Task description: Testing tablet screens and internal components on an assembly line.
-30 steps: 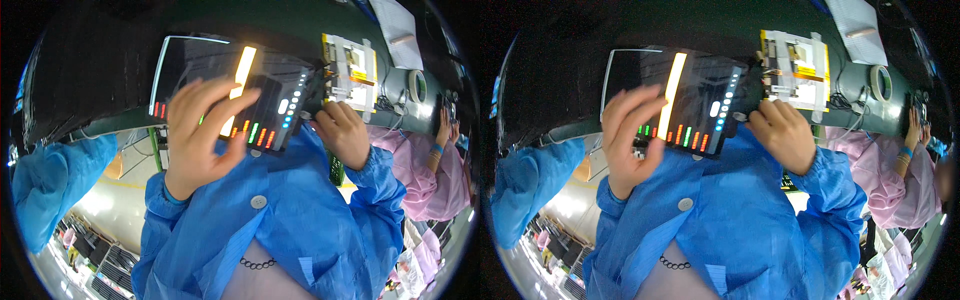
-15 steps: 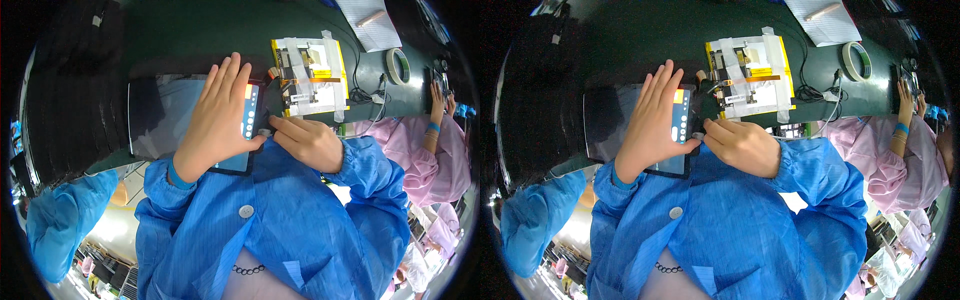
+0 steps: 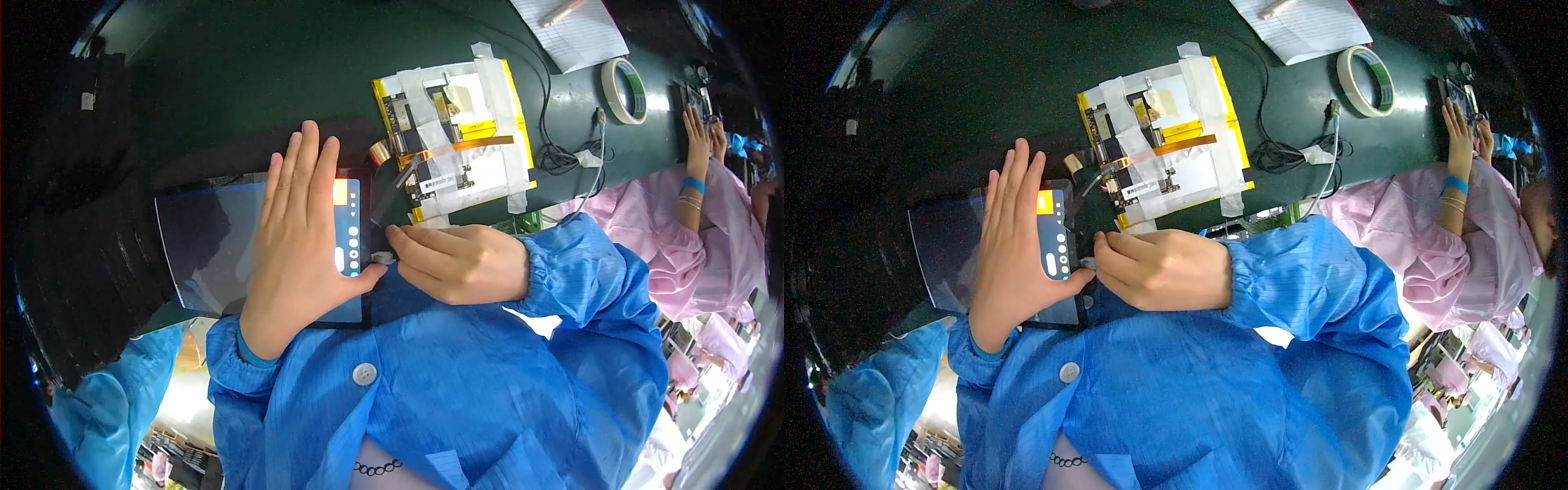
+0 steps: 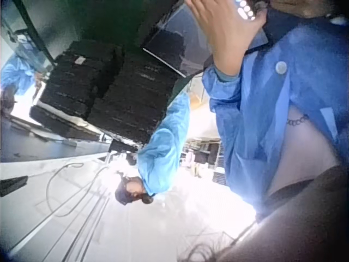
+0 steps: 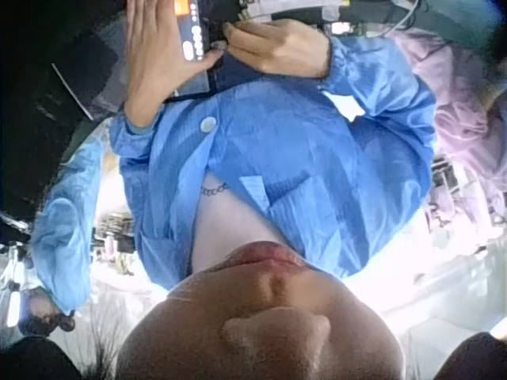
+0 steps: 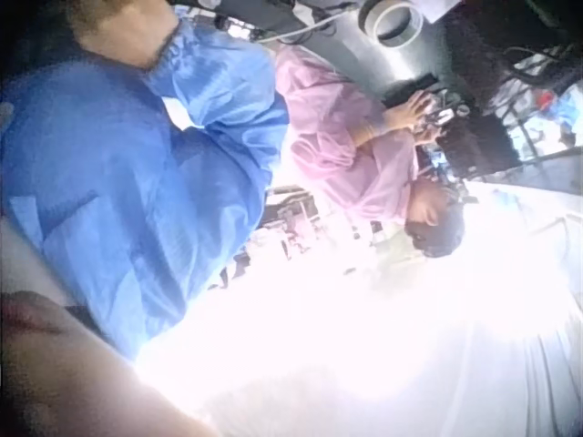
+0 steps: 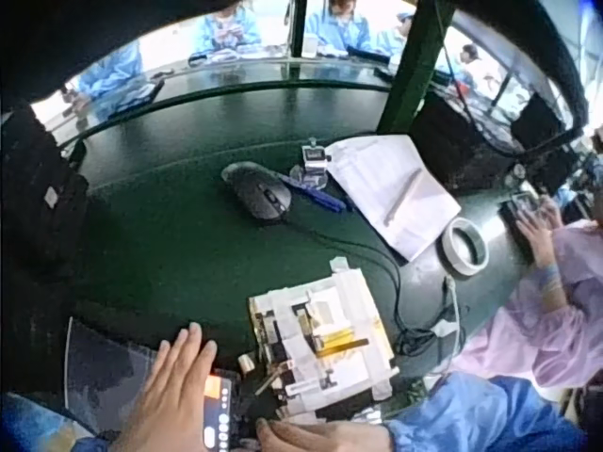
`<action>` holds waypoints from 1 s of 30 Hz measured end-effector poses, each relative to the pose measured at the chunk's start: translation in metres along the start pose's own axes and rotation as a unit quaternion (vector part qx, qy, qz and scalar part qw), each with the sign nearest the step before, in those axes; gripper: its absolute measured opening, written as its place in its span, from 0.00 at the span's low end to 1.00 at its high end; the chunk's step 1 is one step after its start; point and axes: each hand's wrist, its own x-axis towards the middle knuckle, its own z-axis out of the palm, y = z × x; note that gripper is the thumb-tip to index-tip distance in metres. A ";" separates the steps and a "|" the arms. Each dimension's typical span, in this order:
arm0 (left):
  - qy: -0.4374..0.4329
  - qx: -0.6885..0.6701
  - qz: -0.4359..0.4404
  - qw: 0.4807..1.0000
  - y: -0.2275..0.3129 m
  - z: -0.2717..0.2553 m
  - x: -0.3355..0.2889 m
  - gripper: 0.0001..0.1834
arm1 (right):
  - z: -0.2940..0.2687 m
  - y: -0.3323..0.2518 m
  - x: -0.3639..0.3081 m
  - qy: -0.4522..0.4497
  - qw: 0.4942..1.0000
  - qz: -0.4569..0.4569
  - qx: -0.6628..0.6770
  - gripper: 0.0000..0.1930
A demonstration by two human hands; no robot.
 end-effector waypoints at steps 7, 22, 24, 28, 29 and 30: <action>0.004 -0.006 0.004 1.000 0.004 -0.002 0.001 0.60 | -0.007 0.004 -0.002 -0.026 1.000 -0.013 0.003 0.09; 0.055 -0.041 0.049 0.996 -0.008 0.006 -0.008 0.61 | -0.015 0.010 -0.010 -0.079 0.994 -0.058 0.057 0.09; 0.061 -0.043 0.046 0.996 -0.007 0.004 -0.011 0.61 | -0.018 0.008 -0.017 -0.053 0.990 -0.038 0.127 0.10; 0.076 -0.063 0.052 0.994 -0.006 0.002 -0.013 0.62 | -0.071 0.033 -0.026 0.073 0.951 0.278 0.116 0.04; 0.072 -0.062 0.055 0.994 -0.004 -0.005 -0.014 0.62 | -0.084 0.049 -0.026 0.125 0.902 0.391 0.131 0.04; 0.090 -0.083 0.066 0.990 0.002 -0.017 -0.017 0.59 | -0.102 0.077 -0.031 0.145 0.895 0.404 0.120 0.09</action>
